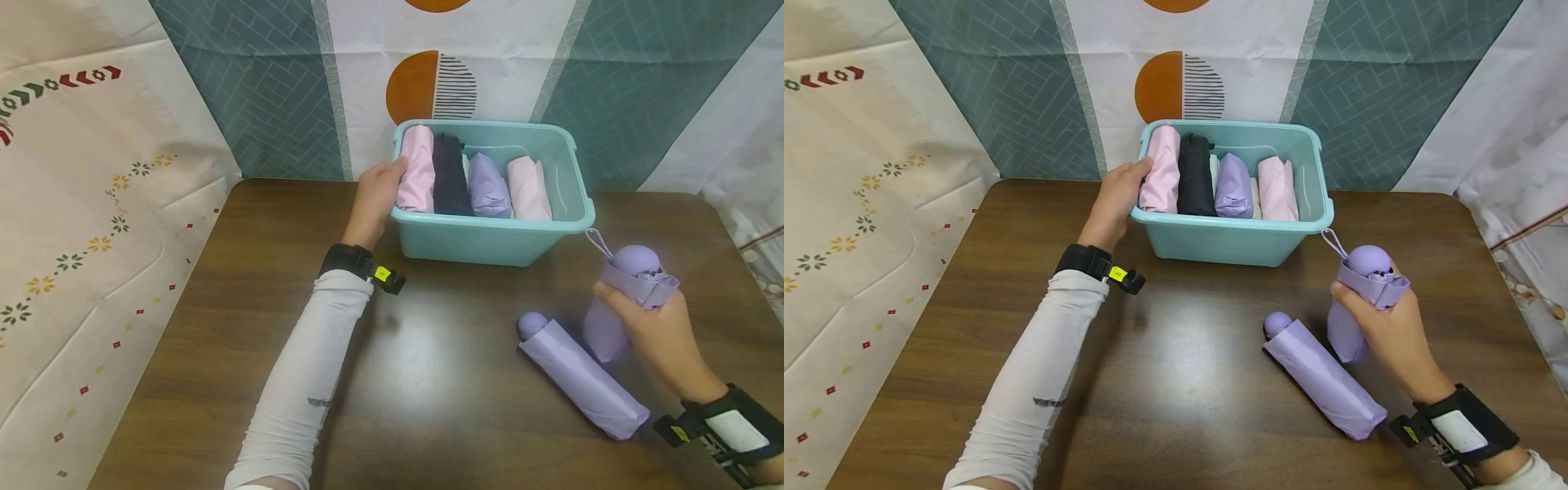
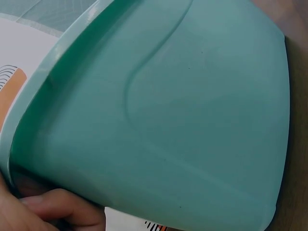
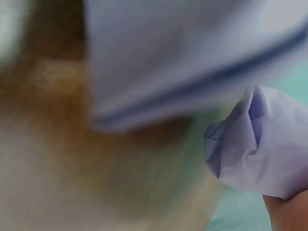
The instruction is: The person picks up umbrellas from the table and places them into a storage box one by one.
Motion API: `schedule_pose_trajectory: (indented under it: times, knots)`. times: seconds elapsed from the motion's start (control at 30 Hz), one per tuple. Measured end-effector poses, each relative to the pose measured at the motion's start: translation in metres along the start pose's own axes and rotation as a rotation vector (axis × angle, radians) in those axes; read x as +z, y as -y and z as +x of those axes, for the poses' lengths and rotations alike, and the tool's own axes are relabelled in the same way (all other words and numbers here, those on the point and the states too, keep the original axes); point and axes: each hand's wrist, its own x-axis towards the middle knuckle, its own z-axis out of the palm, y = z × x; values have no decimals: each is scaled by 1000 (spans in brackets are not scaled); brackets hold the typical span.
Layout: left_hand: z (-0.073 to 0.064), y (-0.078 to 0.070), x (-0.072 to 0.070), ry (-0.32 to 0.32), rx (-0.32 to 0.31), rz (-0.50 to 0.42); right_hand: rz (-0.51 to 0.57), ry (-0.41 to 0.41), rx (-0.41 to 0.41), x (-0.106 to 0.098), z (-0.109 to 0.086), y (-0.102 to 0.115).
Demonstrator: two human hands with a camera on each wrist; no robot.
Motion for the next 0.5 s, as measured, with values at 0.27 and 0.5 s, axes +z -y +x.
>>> schedule_pose_trajectory:
  times: [0.27, 0.5]
  knots:
    - [1, 1, 0, 2, -2, -12, -32, -10, 0, -6, 7, 13]
    - [2, 1, 0, 5, -5, -17, -66, 12, 18, -12, 20, 34]
